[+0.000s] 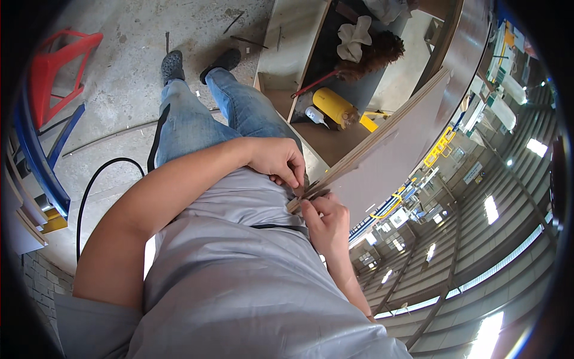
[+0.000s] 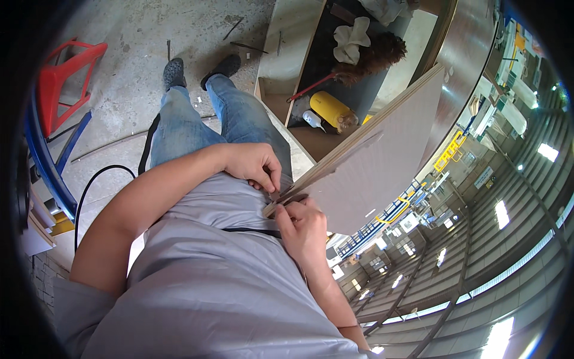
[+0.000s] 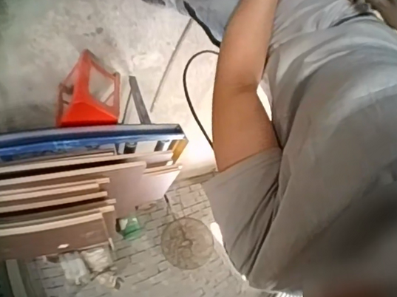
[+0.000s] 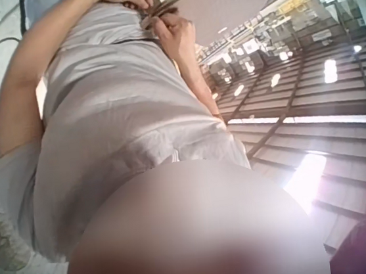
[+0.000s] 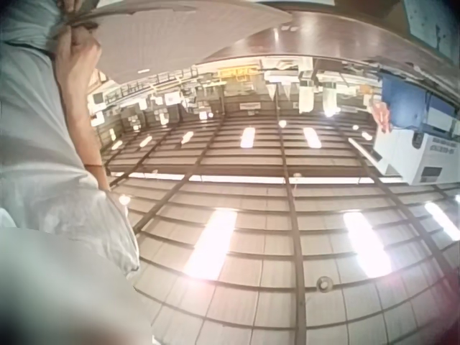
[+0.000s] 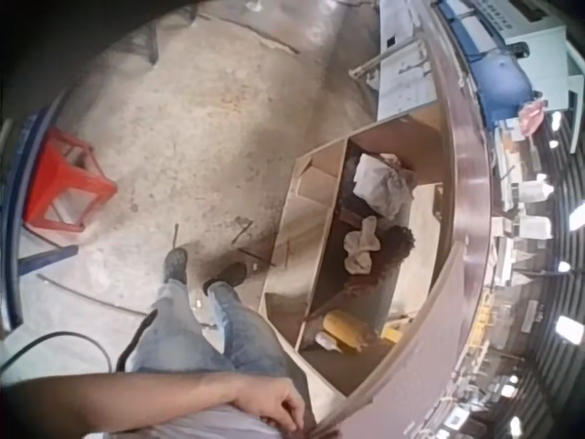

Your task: Applying and trimming edge banding on a wooden furniture panel.

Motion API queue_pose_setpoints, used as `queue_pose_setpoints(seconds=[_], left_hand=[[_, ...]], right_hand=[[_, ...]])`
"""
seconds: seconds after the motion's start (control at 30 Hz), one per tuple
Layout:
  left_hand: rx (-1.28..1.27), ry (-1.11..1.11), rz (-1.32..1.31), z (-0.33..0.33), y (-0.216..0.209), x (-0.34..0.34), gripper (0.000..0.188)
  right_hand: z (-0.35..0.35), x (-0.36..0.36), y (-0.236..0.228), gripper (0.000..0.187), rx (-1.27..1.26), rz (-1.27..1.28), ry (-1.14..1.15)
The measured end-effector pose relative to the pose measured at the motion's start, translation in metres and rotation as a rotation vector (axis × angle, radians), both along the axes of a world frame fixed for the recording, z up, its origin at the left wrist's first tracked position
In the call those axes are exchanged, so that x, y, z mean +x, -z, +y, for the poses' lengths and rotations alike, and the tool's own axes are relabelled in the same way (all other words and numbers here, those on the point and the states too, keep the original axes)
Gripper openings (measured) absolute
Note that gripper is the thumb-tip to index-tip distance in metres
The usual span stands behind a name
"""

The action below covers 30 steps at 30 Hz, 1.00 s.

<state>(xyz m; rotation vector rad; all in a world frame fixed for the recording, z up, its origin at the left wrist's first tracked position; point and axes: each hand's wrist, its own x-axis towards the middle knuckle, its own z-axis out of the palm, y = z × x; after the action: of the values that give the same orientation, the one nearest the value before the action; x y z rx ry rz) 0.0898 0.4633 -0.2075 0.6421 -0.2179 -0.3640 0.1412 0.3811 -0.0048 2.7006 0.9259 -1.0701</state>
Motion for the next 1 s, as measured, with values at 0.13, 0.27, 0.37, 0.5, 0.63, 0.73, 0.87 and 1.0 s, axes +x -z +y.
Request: queue_pose_setpoints(seconds=[0.13, 0.27, 0.37, 0.5, 0.63, 0.73, 0.87, 1.0], left_hand=[[-0.085, 0.003, 0.087, 0.009, -0.001, 0.001, 0.009], [-0.219, -0.162, 0.165, 0.023, -0.007, 0.002, 0.016], [-0.36, -0.325, 0.337, 0.025, -0.006, 0.009, 0.025], [-0.274, -0.327, 0.375, 0.013, -0.002, 0.011, 0.032], [-0.2, -0.307, 0.393, 0.011, -0.001, 0.015, 0.033], [-0.57, -0.285, 0.366, 0.014, 0.004, 0.013, 0.042], [-0.624, -0.377, 0.323, 0.018, -0.013, 0.014, 0.037], [-0.282, -0.35, 0.309, 0.014, -0.018, 0.016, 0.025]], right_hand=[[0.004, 0.011, -0.001, 0.029, -0.04, 0.095, 0.281], [0.031, 0.02, -0.009, 0.028, 0.011, 0.089, 0.311], [0.037, 0.032, -0.014, 0.027, 0.104, 0.03, 0.27], [0.032, 0.039, -0.013, 0.028, 0.001, -0.024, 0.253], [0.029, 0.041, -0.01, 0.03, -0.048, -0.062, 0.124], [0.031, 0.042, -0.009, 0.03, -0.051, -0.097, 0.001], [0.032, 0.045, -0.01, 0.03, 0.01, 0.0, 0.099], [0.03, 0.05, -0.01, 0.029, -0.078, -0.001, 0.166]])
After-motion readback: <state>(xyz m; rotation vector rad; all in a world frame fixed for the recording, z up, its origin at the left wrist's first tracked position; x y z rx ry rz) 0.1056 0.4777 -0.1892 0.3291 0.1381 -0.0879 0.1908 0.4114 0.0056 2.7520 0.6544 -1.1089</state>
